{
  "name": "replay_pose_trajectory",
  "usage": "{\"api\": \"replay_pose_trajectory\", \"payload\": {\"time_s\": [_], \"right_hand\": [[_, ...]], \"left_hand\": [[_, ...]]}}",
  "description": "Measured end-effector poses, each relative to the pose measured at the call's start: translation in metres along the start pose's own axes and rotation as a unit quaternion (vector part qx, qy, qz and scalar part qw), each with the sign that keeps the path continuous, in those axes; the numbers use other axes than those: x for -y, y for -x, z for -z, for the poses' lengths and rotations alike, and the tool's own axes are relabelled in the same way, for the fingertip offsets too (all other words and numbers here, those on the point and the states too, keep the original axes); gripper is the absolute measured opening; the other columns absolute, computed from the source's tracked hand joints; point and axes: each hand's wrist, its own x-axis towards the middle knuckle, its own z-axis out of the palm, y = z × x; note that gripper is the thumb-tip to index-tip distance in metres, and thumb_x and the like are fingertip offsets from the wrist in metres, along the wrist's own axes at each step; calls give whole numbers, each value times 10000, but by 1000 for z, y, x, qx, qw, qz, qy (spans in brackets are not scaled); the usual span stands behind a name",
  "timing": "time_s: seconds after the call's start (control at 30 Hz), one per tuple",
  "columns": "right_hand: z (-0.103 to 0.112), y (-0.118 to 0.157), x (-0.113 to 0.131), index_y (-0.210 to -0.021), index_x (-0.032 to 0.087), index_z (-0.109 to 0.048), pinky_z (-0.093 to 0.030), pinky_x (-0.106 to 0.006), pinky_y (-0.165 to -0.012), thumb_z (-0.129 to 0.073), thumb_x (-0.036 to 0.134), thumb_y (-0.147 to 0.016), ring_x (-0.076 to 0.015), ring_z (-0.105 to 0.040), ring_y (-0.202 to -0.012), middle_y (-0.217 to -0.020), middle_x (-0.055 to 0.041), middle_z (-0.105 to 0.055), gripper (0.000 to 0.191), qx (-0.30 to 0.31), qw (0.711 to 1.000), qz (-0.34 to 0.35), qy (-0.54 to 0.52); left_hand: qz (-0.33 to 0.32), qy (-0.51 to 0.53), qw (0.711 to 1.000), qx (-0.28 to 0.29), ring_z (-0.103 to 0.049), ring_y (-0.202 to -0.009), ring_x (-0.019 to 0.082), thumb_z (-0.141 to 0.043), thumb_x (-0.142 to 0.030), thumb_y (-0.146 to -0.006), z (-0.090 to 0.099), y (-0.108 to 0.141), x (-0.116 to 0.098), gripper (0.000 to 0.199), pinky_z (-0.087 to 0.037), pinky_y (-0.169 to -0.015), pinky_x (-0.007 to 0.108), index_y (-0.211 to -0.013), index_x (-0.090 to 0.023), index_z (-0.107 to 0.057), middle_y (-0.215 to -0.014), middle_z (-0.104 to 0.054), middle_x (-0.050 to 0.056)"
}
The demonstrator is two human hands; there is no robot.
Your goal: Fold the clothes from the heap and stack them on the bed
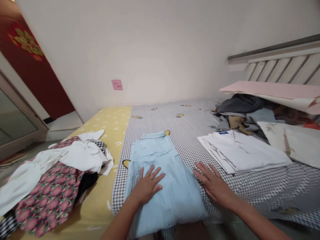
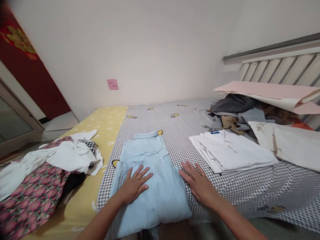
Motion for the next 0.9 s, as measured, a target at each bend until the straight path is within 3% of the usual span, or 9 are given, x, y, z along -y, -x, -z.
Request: {"api": "replay_pose_trajectory", "payload": {"time_s": [0.1,0.2,0.3,0.37,0.5,0.6,0.73,0.9], "right_hand": [[11,-10,1,-1560,360,-230,-223,-648,-1176,-511,-22,-752,-287,-129,-1525,-1641,-63,-253,936,54,997,38,-43],[20,-19,4,-1528,410,-313,-166,-658,-1195,-575,4,-669,-307,-163,-1515,-1638,-15,-257,985,129,982,79,-113],[21,-17,0,-1505,430,-362,-147,-649,-1212,-627,46,-674,-313,-227,-1498,-1614,10,-311,954,152,968,107,-167],[15,-11,-6,-1493,453,-371,-167,-654,-1209,-608,45,-724,-306,-263,-1487,-1596,30,-347,902,152,967,116,-168],[0,-12,-3,-1463,518,-367,-224,-633,-1200,-440,-34,-832,-242,-310,-1472,-1575,81,-379,842,146,969,124,-154],[-2,-31,11,-1487,498,-331,-196,-620,-1210,-407,-64,-822,-224,-261,-1488,-1588,65,-361,875,150,963,139,-177],[0,-62,27,-1520,436,-313,-189,-626,-1202,-526,-4,-758,-267,-271,-1482,-1592,-4,-364,906,204,939,142,-238],[-3,-80,24,-1323,414,-612,-198,-635,-1187,-590,330,-902,-305,-365,-1443,-1486,-21,-521,430,276,888,33,-366]], "left_hand": [[14,52,998,32,-153,-1529,322,-414,-501,-987,14,-1,-7,496,-45,-1142,768,-1476,-452,-351,-1634,-281,9],[22,97,994,33,-244,-1509,296,-423,-433,-994,43,6,-6,427,-163,-1182,679,-1412,-387,-498,-1601,-360,44],[54,31,993,-98,-308,-1490,224,-329,-204,-1003,70,41,16,468,-258,-1205,538,-1404,-346,-523,-1598,-365,57],[61,-101,978,-172,-273,-1503,200,-291,-12,-925,78,78,36,664,-199,-1226,535,-1477,-362,-411,-1623,-312,39],[-59,-325,930,-164,-295,-1490,159,-344,85,-845,62,137,59,836,-23,-1255,491,-1537,-376,-260,-1591,-392,14],[-114,-371,908,-160,-324,-1477,161,-372,63,-871,41,142,57,797,60,-1246,493,-1531,-375,-280,-1565,-437,11],[-109,-322,932,-123,-333,-1474,173,-384,46,-871,27,119,50,796,-7,-1253,511,-1536,-374,-261,-1599,-370,5],[-65,-113,991,-33,-392,-1445,221,-455,-39,-854,19,95,58,758,-76,-1244,583,-1508,-400,-329,-1581,-379,13]]}}
